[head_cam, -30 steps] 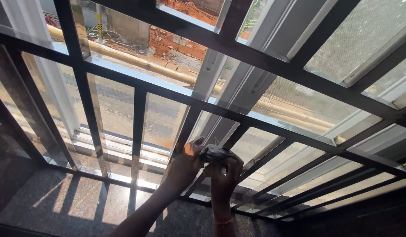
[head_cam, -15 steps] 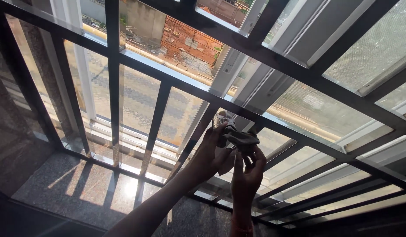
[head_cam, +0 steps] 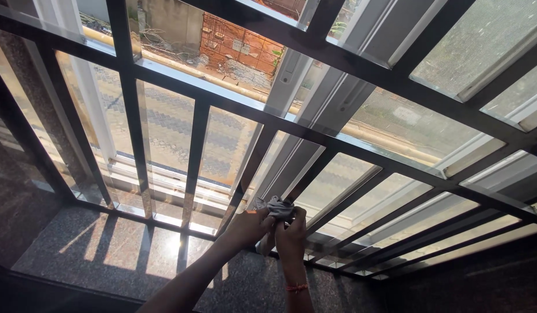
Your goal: Cleaning the metal window grills with a piece of cloth.
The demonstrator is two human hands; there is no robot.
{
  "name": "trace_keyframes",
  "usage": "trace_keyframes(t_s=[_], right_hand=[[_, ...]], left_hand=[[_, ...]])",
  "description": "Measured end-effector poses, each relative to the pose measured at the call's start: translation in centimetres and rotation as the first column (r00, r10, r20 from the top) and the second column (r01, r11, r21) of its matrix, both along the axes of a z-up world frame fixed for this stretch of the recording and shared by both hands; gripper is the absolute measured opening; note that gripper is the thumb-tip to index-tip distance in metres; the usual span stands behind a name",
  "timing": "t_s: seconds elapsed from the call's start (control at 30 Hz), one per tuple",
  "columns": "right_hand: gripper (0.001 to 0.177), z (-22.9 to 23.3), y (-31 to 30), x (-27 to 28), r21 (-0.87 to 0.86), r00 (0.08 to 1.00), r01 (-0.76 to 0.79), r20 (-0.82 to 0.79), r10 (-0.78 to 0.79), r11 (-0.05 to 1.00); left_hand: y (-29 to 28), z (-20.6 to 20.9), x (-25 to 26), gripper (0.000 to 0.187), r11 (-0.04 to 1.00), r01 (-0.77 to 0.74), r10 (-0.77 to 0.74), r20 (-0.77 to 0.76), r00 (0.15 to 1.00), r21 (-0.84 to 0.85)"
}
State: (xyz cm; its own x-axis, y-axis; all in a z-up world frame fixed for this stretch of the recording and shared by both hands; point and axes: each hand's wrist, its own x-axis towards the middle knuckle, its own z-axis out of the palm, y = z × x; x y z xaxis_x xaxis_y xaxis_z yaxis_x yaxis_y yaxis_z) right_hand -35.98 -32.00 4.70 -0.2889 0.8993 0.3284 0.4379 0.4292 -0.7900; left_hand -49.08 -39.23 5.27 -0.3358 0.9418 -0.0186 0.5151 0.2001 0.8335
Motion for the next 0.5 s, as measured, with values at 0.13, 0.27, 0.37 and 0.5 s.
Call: trace_keyframes(t_s=[0.13,0.27,0.37,0.5], right_hand=[[0.046,3.8,0.8,0.2,-0.021,1.000,0.007,-0.028,-0.007,1.000],[0.051,10.2,0.5,0.3,0.236,0.962,-0.058,-0.245,0.117,0.970],[0.057,12.8,0.9,-0.1,0.411,0.940,-0.083,-0.270,0.208,0.908],[0.055,9.7,2.3,-1.1,0.254,0.920,-0.092,-0.347,0.180,0.963]], left_hand=[[0.4,4.4,1.5,0.031,0.976,-0.070,0.061,0.048,0.997,0.205],[1.6,11.0,2.5,0.033,0.733,-0.129,0.040,0.147,0.988,0.668],[2.0,13.5,2.3,0.034,0.645,-0.121,-0.006,0.164,0.986,0.754],[3.1,9.3,1.1,0.025,0.813,-0.120,0.023,0.175,0.984,0.569]])
